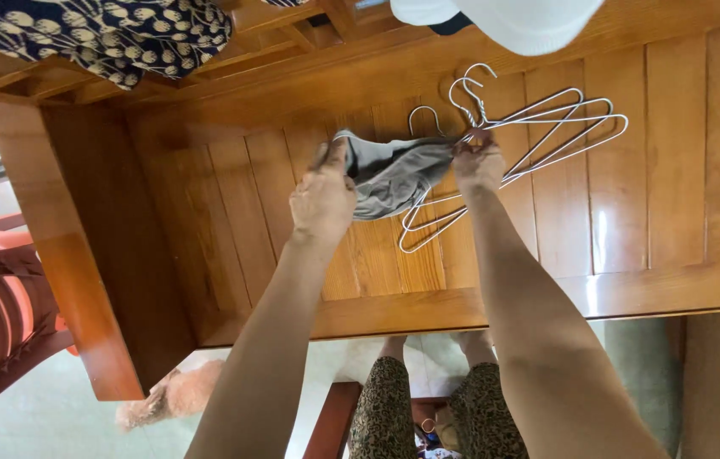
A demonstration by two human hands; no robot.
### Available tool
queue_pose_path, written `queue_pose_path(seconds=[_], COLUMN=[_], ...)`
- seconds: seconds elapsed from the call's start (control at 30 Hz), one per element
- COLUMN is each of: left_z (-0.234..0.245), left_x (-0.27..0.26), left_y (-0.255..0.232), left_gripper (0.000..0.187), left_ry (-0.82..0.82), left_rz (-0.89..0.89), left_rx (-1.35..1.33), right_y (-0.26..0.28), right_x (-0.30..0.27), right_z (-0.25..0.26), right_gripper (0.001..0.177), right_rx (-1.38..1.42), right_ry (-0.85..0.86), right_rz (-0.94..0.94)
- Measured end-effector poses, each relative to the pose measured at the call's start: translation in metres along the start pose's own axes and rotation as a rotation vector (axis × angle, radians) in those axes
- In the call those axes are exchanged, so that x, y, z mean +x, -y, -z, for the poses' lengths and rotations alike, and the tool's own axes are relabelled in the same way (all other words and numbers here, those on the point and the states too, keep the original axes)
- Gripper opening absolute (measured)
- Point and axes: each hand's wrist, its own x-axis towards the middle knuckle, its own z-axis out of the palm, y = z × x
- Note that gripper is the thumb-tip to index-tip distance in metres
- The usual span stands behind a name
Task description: The person hangs clothes by fitting garments onto wire hangers one by one and hanging them on a clothes rack.
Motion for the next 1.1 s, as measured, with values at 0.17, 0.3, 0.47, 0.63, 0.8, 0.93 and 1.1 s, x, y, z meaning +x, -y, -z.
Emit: queue_pose_path(seconds=[0.17, 0.3, 0.47, 0.63, 0.8, 0.93, 1.1], left_z=[0.003, 0.014, 0.013, 0.035, 0.082, 0.128, 0.174], left_x=[-0.007, -0.015, -0.022, -0.038, -0.069, -0.096, -0.14], left_y=[0.002, 0.01, 0.0, -0.042, -0.094, -0.137, -0.203], left_gripper=[0.069, 0.071, 0.068, 0.066, 0.076, 0.076, 0.071], left_ry=[-0.056, -0.064, -0.125, -0.068, -0.168, -0.152, -0.141], left_rz=[-0.11, -0.157, -0.209, -0.23, -0.382, -0.409, -0.481], left_rx=[0.014, -0.049, -0.027, -0.044, -0.088, -0.076, -0.054], right_y=[0.0, 0.0, -0.008, 0.018, 0.04, 0.037, 0.022], right_x=[0.023, 0.037, 0.024, -0.029, -0.073, -0.095, -0.11], right_z=[-0.013, -0.017, 0.027, 0.107, 0.212, 0.287, 0.379], right_gripper=[0.015, 0.012, 0.014, 0.036, 0.031, 0.022, 0.015], right_rx=[0.057, -0.132, 1.264, 0.971, 0.993, 0.766, 0.599], right_ry=[0.169, 0.376, 0.202, -0.118, -0.236, -0.381, -0.536], right_rz=[-0.3, -0.266, -0.724, -0.266, -0.344, -0.027, 0.242])
